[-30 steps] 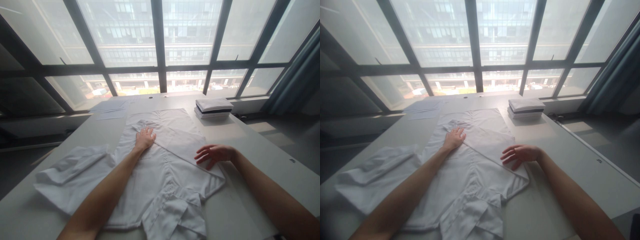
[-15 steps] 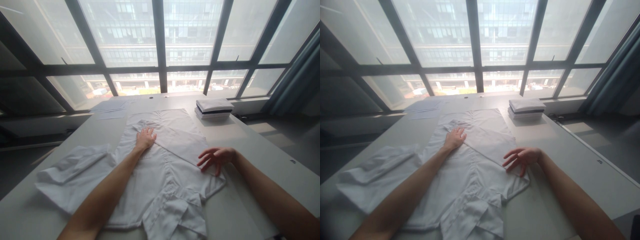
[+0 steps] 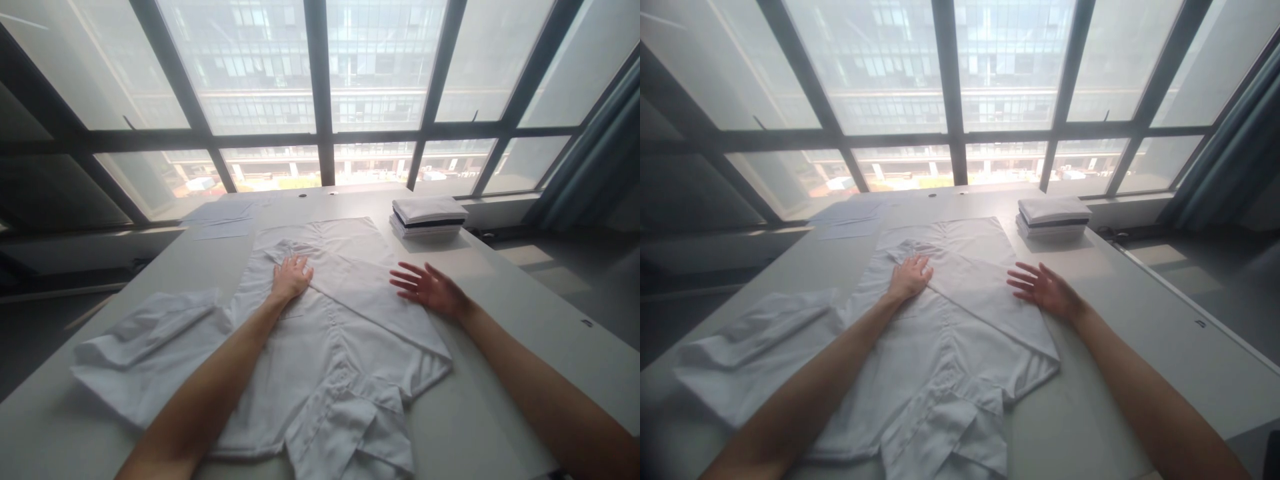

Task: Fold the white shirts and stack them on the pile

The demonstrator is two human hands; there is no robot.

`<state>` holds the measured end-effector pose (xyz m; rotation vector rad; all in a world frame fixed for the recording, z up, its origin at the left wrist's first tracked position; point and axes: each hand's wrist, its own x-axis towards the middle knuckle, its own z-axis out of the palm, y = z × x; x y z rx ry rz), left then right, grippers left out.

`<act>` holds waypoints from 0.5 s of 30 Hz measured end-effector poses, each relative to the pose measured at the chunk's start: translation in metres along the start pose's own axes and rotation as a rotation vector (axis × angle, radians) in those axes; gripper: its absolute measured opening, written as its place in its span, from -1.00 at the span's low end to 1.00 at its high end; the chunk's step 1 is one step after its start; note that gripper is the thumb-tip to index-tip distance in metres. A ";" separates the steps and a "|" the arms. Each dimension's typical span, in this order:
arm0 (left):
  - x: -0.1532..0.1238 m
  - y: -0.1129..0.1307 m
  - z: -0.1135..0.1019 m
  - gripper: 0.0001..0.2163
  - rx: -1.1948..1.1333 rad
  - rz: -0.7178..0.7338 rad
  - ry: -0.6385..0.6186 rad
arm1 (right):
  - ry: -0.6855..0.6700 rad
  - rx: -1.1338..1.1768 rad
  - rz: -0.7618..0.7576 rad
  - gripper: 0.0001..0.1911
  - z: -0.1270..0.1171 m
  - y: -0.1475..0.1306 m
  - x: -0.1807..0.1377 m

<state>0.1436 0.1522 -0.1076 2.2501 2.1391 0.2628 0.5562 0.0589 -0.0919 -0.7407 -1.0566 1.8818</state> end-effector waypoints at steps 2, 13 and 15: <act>0.000 0.000 0.000 -0.44 0.003 0.004 0.000 | 0.067 0.052 0.026 -0.41 -0.002 0.002 0.005; -0.003 0.003 0.001 -0.43 0.019 0.059 0.051 | 0.121 0.057 0.042 -0.47 -0.008 0.007 0.009; -0.001 0.002 -0.002 -0.41 0.015 0.050 -0.049 | 0.114 0.042 0.052 -0.51 -0.010 0.009 0.010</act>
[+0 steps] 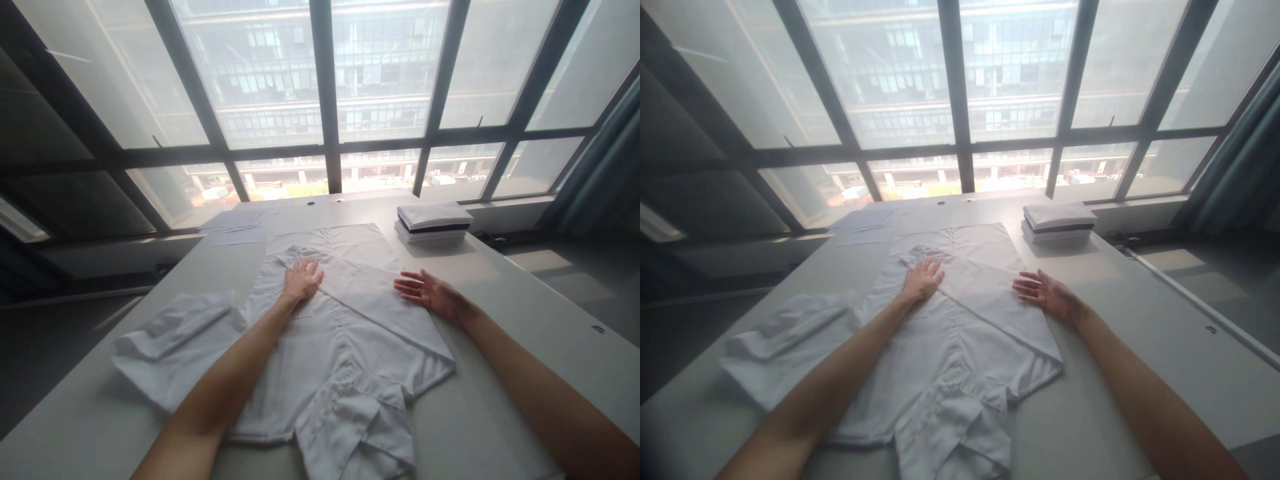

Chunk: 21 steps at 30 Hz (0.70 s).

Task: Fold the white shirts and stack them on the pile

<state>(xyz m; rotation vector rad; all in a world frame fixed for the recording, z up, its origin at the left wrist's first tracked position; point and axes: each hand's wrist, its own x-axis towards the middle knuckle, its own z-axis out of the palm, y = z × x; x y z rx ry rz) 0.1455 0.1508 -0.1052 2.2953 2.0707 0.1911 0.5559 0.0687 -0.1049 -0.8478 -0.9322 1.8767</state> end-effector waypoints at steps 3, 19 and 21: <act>0.000 0.000 -0.008 -0.43 -0.026 0.002 -0.023 | -0.014 -0.031 0.009 -0.56 -0.002 0.001 0.002; -0.158 0.020 -0.007 -0.49 -0.114 0.251 -0.053 | -0.157 -0.303 0.105 -0.71 0.003 -0.015 -0.018; -0.159 0.020 -0.008 -0.50 -0.129 0.252 -0.047 | -0.135 -0.302 0.100 -0.69 0.001 -0.013 -0.016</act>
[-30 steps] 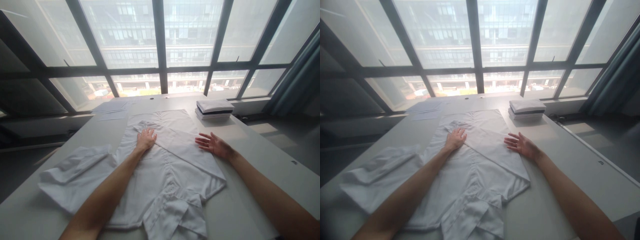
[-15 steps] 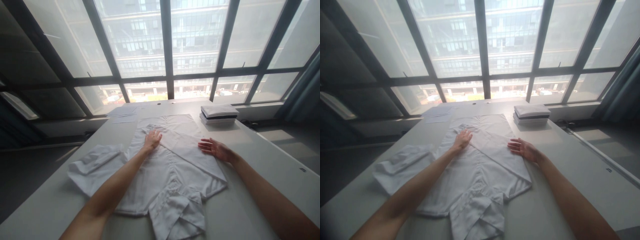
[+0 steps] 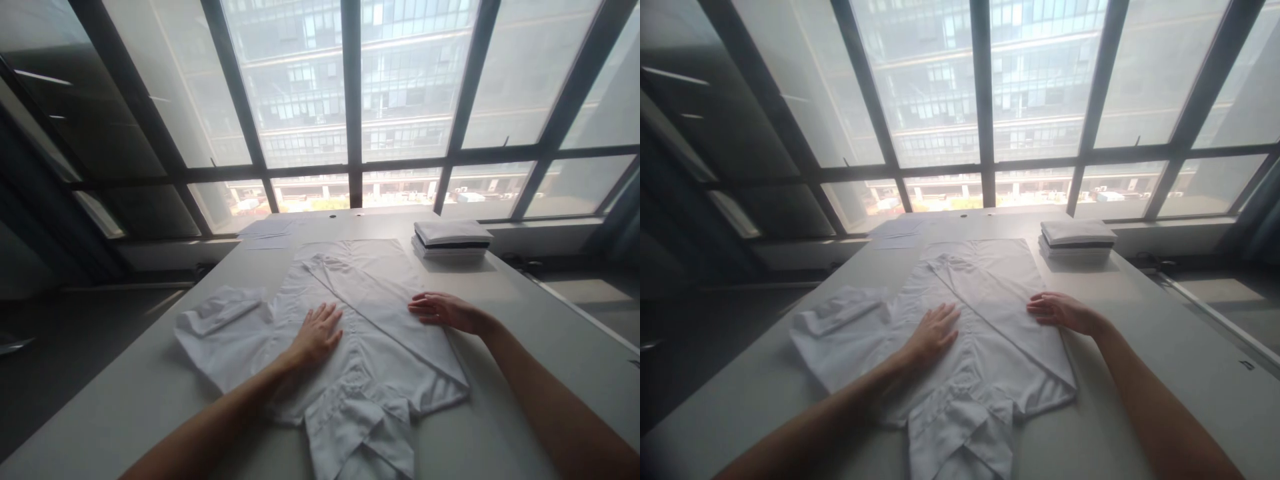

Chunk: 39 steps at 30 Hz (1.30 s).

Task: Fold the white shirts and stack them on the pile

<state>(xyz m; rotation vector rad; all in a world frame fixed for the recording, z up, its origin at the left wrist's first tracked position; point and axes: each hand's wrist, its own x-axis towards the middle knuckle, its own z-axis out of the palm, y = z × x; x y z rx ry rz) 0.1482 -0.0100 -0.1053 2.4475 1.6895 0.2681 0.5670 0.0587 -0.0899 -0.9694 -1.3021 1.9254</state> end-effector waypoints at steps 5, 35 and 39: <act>-0.002 -0.024 -0.028 -0.54 -0.115 -0.031 0.059 | -0.023 0.043 -0.082 -0.60 -0.014 0.008 0.002; -0.086 -0.225 -0.083 -0.79 0.021 -0.466 0.374 | 0.498 0.008 -0.035 -0.70 -0.012 0.010 0.005; -0.087 -0.217 -0.086 -0.80 -0.157 -0.483 0.411 | 0.457 -0.012 -0.052 -0.67 -0.005 -0.004 0.006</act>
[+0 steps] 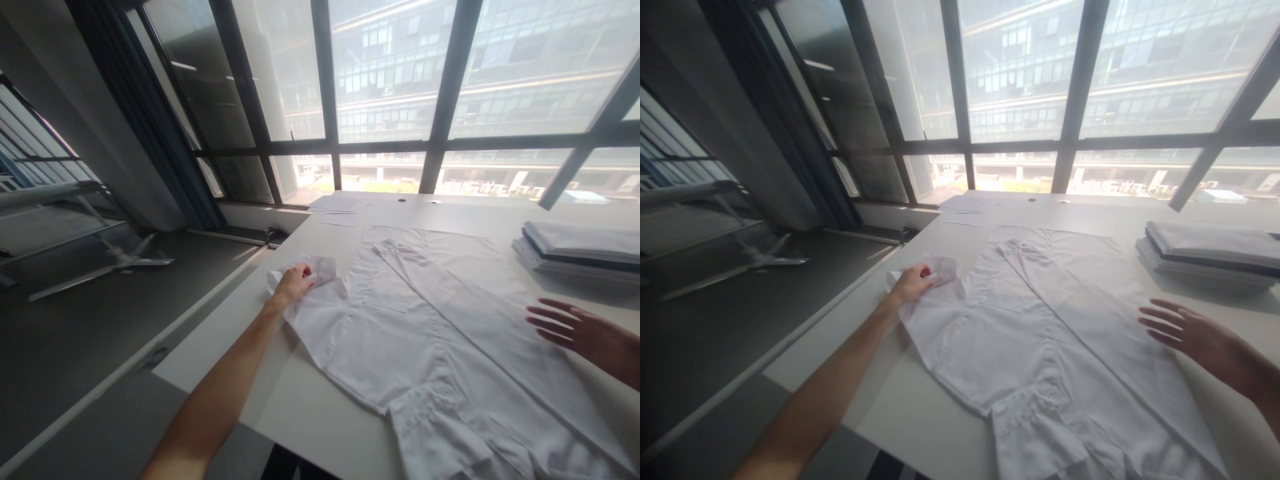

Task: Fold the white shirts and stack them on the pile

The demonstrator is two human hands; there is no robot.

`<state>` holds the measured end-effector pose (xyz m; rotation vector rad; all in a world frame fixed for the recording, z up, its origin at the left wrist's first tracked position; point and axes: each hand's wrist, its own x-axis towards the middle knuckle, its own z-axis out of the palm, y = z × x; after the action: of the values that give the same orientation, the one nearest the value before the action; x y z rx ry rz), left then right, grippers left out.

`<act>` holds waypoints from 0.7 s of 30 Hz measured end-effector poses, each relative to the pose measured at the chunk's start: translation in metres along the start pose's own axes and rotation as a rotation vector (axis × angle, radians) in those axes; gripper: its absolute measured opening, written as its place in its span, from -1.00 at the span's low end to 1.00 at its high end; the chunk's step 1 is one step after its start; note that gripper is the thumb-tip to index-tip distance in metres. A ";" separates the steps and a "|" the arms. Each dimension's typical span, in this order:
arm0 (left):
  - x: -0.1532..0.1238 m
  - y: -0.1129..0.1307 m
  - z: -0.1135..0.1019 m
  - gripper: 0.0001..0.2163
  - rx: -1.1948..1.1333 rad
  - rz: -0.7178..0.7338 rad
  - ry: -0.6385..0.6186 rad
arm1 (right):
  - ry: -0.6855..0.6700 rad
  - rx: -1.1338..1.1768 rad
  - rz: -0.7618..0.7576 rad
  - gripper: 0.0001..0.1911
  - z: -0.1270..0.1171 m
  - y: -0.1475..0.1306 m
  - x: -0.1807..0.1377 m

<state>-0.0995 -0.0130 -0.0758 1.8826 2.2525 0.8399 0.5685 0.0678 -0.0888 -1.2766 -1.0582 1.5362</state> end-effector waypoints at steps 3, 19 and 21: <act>-0.001 0.008 -0.004 -0.75 -0.060 -0.040 0.062 | -0.075 -0.040 -0.023 -0.65 0.029 -0.014 -0.001; -0.068 0.116 0.026 -0.71 -0.041 0.509 0.116 | -0.512 -0.270 0.091 -0.41 0.340 0.001 -0.032; -0.073 0.122 0.034 -0.68 -0.058 0.598 0.013 | -0.440 -0.247 0.115 -0.43 0.348 0.003 -0.029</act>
<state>0.0391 -0.0585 -0.0685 2.5626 1.6453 0.9606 0.2275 0.0103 -0.0421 -1.2054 -1.5139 1.8722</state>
